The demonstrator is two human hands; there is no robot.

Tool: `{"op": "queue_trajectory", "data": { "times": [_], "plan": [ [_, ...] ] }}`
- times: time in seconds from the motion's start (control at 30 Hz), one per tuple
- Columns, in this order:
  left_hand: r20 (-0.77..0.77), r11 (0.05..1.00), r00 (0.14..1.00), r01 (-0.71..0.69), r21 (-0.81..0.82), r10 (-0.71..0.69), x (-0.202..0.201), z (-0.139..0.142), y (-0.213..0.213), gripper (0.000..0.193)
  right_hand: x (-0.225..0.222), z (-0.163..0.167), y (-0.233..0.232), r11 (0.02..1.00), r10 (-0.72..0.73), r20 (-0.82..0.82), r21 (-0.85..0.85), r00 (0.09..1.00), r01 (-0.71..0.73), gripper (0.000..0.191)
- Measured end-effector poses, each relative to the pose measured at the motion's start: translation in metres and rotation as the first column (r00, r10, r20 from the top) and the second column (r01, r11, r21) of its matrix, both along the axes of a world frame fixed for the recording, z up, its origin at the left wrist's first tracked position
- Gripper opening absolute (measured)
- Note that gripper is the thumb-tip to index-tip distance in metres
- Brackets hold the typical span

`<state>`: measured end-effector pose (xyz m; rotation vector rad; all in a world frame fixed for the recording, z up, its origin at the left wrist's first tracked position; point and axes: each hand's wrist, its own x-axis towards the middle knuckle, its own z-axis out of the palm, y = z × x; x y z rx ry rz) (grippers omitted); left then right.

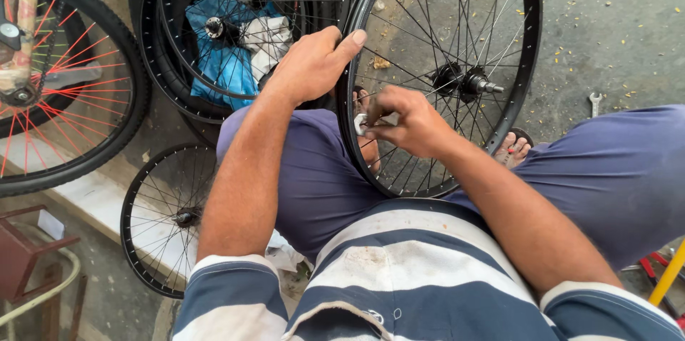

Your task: The person sits on the ground with a bicycle wheel across their lap and uses a small spoke wrench to turn spoke nipples around the rim, rotating the wheel as they work. They hold the rim with one hand while adjusting spokes with the other, working around the wheel.

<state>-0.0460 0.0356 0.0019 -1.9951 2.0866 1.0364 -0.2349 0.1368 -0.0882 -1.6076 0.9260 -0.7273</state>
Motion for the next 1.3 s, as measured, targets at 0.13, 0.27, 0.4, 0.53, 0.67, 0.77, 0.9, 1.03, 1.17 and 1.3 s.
{"op": "queue_trajectory", "data": {
  "times": [0.13,0.27,0.4,0.53,0.67,0.77,0.9,1.03,1.17,1.3],
  "plan": [
    [-0.02,1.0,1.0,0.012,-0.028,-0.013,-0.001,0.001,0.001,0.065,0.002,0.002,-0.001,0.992,-0.056,-0.254,-0.121,0.966,0.026,0.04],
    [-0.035,0.994,0.997,-0.059,0.092,0.062,0.0,0.002,0.002,0.065,0.003,0.001,0.0,0.998,0.02,0.101,-0.063,0.995,-0.014,0.03],
    [0.004,0.998,1.0,0.031,-0.054,-0.031,-0.001,0.002,0.002,0.065,0.002,-0.003,0.001,0.994,-0.044,-0.287,0.08,0.957,0.07,0.037],
    [0.015,1.0,1.0,0.005,-0.004,-0.005,-0.001,0.002,0.003,0.063,0.004,-0.005,0.002,0.98,-0.051,-0.033,-0.192,0.998,0.044,0.039],
    [0.025,1.0,1.0,0.012,-0.01,-0.011,-0.001,0.002,0.003,0.062,0.006,0.001,0.001,0.999,-0.029,0.054,-0.022,0.998,0.03,0.025],
    [0.011,0.998,0.999,0.046,-0.047,-0.046,-0.003,0.003,0.003,0.061,0.005,0.009,-0.001,0.998,-0.04,-0.3,-0.053,0.953,0.025,0.028],
    [0.02,0.999,1.0,-0.022,0.035,0.021,-0.004,0.004,0.005,0.059,0.003,0.01,-0.001,0.994,0.046,0.022,-0.099,0.999,-0.044,0.032],
    [0.013,1.0,1.0,0.006,-0.001,-0.006,-0.002,0.003,0.004,0.061,0.005,-0.002,0.002,0.999,-0.011,-0.13,-0.041,0.991,0.006,0.029],
    [0.004,0.996,0.998,0.06,-0.071,-0.06,-0.002,-0.002,0.004,0.061,0.001,-0.013,0.002,0.981,-0.064,-0.168,-0.193,0.984,0.031,0.049],
    [0.006,0.998,0.999,0.052,-0.036,-0.052,0.0,-0.005,0.004,0.063,-0.003,-0.009,-0.001,0.995,0.019,0.175,0.094,0.984,-0.036,0.019]
  ]
}}
